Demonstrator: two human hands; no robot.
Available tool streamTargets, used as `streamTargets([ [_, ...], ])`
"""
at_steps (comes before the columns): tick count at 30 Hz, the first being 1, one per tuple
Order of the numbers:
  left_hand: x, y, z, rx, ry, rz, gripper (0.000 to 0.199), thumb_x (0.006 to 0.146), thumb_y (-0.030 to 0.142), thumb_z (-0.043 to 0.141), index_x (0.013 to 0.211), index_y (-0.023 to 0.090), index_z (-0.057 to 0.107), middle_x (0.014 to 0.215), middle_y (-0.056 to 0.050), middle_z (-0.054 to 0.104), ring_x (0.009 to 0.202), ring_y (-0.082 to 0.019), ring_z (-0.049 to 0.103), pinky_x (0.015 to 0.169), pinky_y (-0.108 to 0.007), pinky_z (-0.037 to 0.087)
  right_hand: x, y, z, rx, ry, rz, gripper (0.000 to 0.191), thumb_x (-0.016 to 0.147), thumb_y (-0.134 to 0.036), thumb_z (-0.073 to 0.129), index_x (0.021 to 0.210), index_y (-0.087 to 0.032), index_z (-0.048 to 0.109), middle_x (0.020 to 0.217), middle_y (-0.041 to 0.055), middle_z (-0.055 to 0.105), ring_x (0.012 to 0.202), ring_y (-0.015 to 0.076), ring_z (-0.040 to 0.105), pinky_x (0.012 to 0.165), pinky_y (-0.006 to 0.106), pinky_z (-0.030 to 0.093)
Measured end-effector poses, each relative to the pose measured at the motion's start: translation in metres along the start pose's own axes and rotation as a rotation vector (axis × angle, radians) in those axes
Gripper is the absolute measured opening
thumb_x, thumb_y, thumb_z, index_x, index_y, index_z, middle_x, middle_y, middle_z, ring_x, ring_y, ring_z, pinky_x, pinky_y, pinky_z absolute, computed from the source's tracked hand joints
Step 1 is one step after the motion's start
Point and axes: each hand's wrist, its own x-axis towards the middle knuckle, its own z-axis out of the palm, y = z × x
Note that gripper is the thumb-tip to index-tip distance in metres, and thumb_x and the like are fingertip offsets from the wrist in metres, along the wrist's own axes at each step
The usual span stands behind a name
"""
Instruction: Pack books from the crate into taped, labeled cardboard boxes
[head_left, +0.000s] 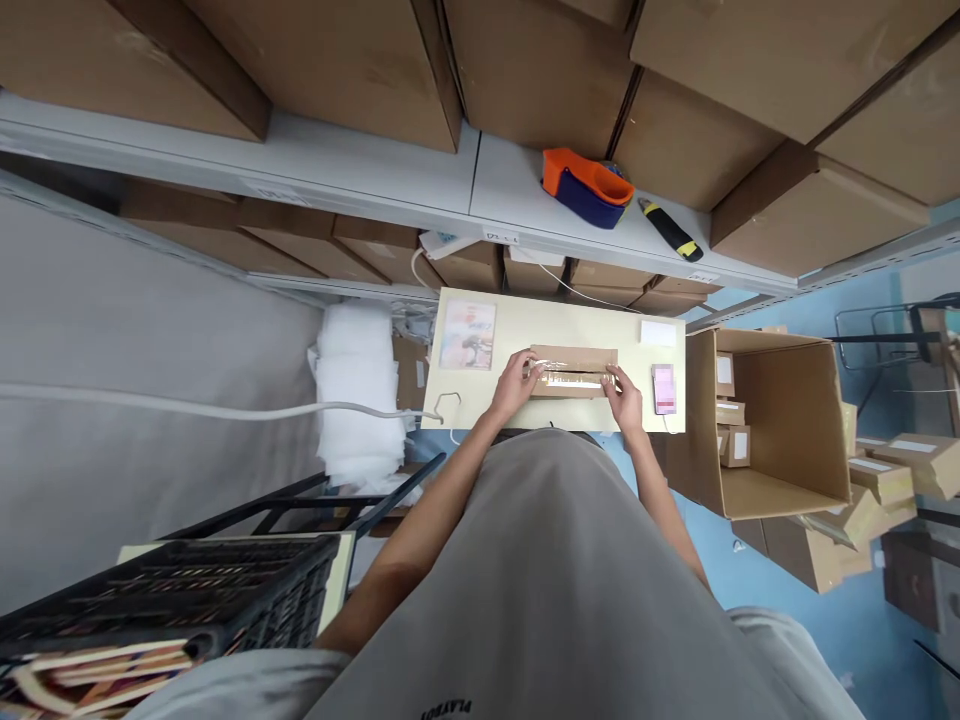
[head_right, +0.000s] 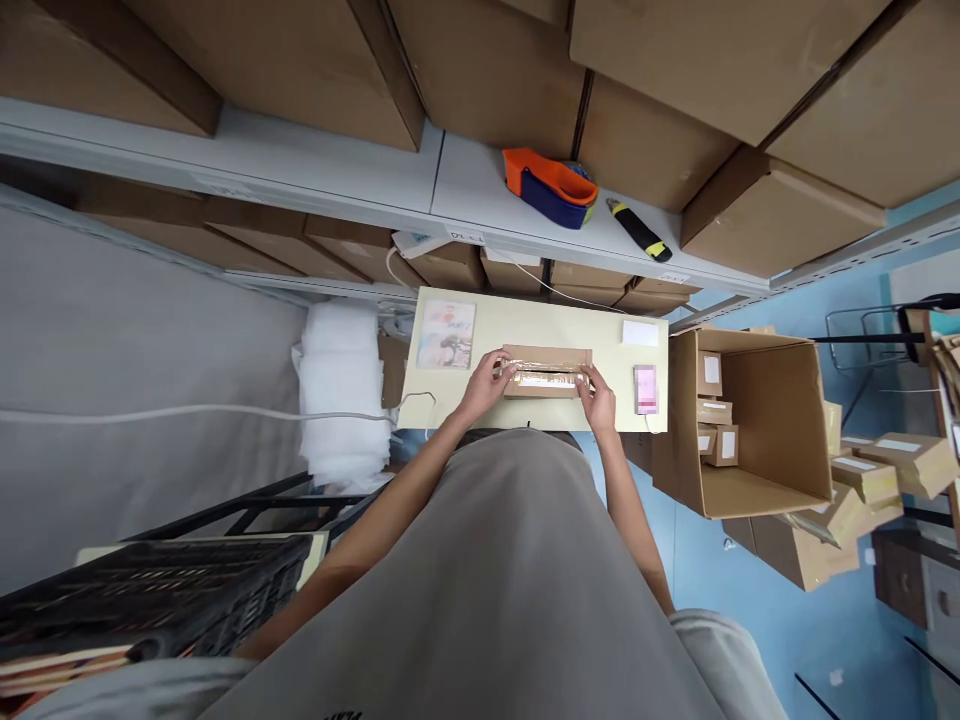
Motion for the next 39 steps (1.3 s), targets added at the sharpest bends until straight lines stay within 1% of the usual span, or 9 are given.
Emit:
streamTargets([
  [6,0.021,0.007,0.011,0.082,-0.035,0.032,0.026,0.112,0.041,0.062,0.132,0.026,0.068,0.148,-0.014,0.061,0.132,-0.025,0.069,0.107,-0.038,0.063,0.031,-0.002,0.007,-0.092,0.018,0.101,0.059,0.106,-0.062,0.05,0.142,-0.019,0.07,0.135,0.0167,0.083,0.102,0.0284,0.08,0.099,0.043,0.064],
  [9,0.02,0.012,0.015,0.132,-0.029,0.065,0.026,0.113,0.039,0.06,0.134,0.025,0.069,0.15,-0.016,0.06,0.14,-0.028,0.067,0.115,-0.043,0.061,0.035,-0.001,0.01,-0.079,0.035,0.123,0.056,0.106,-0.061,0.048,0.139,-0.02,0.068,0.133,0.0159,0.084,0.103,0.027,0.079,0.097,0.041,0.064],
  [14,-0.005,0.016,0.022,0.228,-0.018,0.12,0.024,0.114,0.036,0.059,0.133,0.026,0.07,0.156,-0.017,0.06,0.157,-0.033,0.056,0.125,-0.05,0.055,0.012,0.009,0.011,-0.035,0.08,0.149,0.056,0.102,-0.065,0.051,0.134,-0.021,0.066,0.139,0.0163,0.081,0.113,0.0273,0.079,0.102,0.043,0.065],
  [19,-0.034,0.017,0.03,0.265,-0.123,0.145,0.026,0.115,0.039,0.06,0.133,0.025,0.072,0.169,-0.016,0.053,0.153,-0.034,0.062,0.122,-0.05,0.059,-0.032,0.022,0.003,-0.034,0.142,0.234,0.065,0.099,-0.076,0.052,0.131,-0.022,0.067,0.137,0.0186,0.082,0.112,0.0321,0.083,0.096,0.045,0.066],
  [22,-0.039,0.016,0.033,0.249,-0.141,0.184,0.026,0.116,0.038,0.059,0.134,0.026,0.072,0.17,-0.015,0.053,0.156,-0.031,0.06,0.127,-0.047,0.056,-0.048,0.025,0.0,-0.025,0.155,0.245,0.064,0.098,-0.076,0.053,0.129,-0.022,0.066,0.139,0.0198,0.081,0.112,0.0328,0.083,0.095,0.045,0.066],
  [25,-0.03,0.014,0.034,0.24,-0.121,0.169,0.026,0.116,0.038,0.059,0.134,0.026,0.072,0.168,-0.014,0.055,0.155,-0.031,0.061,0.127,-0.046,0.056,-0.043,0.023,0.002,-0.047,0.155,0.255,0.063,0.098,-0.073,0.053,0.133,-0.022,0.065,0.14,0.0192,0.081,0.113,0.0339,0.084,0.099,0.047,0.065],
  [31,-0.004,0.021,0.032,0.271,-0.084,0.178,0.028,0.115,0.035,0.057,0.138,0.025,0.07,0.156,-0.015,0.061,0.153,-0.031,0.061,0.125,-0.046,0.056,-0.007,0.018,0.004,-0.14,0.125,0.253,0.054,0.099,-0.066,0.05,0.132,-0.025,0.065,0.14,0.018,0.082,0.11,0.0336,0.084,0.101,0.048,0.063],
  [34,-0.013,0.028,0.034,0.312,-0.133,0.188,0.03,0.115,0.039,0.058,0.14,0.027,0.07,0.161,-0.014,0.059,0.145,-0.032,0.066,0.119,-0.047,0.06,-0.011,0.024,0.0,-0.125,0.132,0.27,0.058,0.098,-0.072,0.052,0.129,-0.025,0.064,0.133,0.0184,0.084,0.105,0.0335,0.084,0.099,0.049,0.064],
  [39,-0.043,0.025,0.037,0.317,-0.203,0.183,0.029,0.115,0.04,0.058,0.138,0.029,0.072,0.172,-0.011,0.054,0.142,-0.031,0.069,0.114,-0.045,0.063,-0.044,0.04,-0.004,-0.025,0.143,0.271,0.065,0.093,-0.082,0.056,0.123,-0.025,0.062,0.131,0.0193,0.083,0.109,0.0319,0.082,0.094,0.047,0.066],
])
